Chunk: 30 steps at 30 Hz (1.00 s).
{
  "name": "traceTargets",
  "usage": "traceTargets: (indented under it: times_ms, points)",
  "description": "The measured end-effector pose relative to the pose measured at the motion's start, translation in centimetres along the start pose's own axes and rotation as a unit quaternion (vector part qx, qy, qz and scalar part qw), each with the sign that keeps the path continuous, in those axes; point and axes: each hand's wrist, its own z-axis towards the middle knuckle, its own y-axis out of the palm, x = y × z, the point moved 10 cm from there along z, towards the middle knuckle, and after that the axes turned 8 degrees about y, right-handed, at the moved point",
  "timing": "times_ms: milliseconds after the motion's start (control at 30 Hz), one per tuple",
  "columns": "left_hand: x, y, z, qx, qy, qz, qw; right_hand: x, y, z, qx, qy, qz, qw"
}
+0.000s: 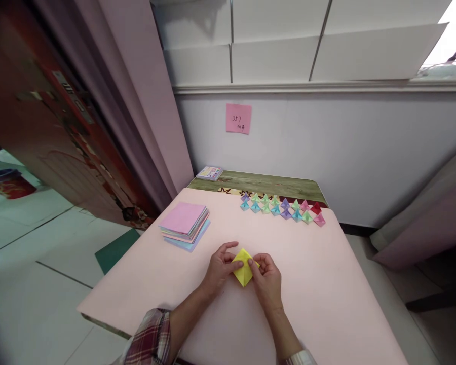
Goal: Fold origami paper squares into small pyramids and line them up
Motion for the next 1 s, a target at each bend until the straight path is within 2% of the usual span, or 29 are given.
traceTargets:
  times_ms: [233, 333, 533, 600, 767, 867, 1000]
  points:
    - [0.8, 1.3, -0.4, -0.045, -0.081, 0.026, 0.995, -0.4, 0.8, -0.1, -0.044, 0.011, -0.005, 0.999]
    - [1.5, 1.1, -0.5, -0.02, -0.082, 0.024, 0.996, -0.8, 1.1, -0.5, -0.06, 0.022, -0.01, 0.998]
    - [1.8, -0.2, -0.9, 0.083, -0.059, -0.044, 0.994, -0.1, 2.8, -1.2, -0.157, 0.063, -0.019, 0.985]
    - [1.4, -0.1, -1.1, 0.092, -0.078, -0.076, 0.99, -0.4, 2.8, -1.3, -0.158, 0.052, -0.017, 0.986]
    - [0.3, 1.5, -2.1, 0.068, -0.163, -0.159, 0.971, -1.2, 2.7, -1.6, -0.157, 0.034, -0.015, 0.987]
    - [0.6, 2.3, -2.3, 0.04, -0.154, -0.154, 0.975, -1.3, 2.6, -1.5, -0.143, 0.029, -0.018, 0.989]
    - [0.8, 3.2, -2.6, 0.011, -0.121, -0.123, 0.985, -1.0, 1.6, -1.1, -0.083, 0.01, -0.006, 0.997]
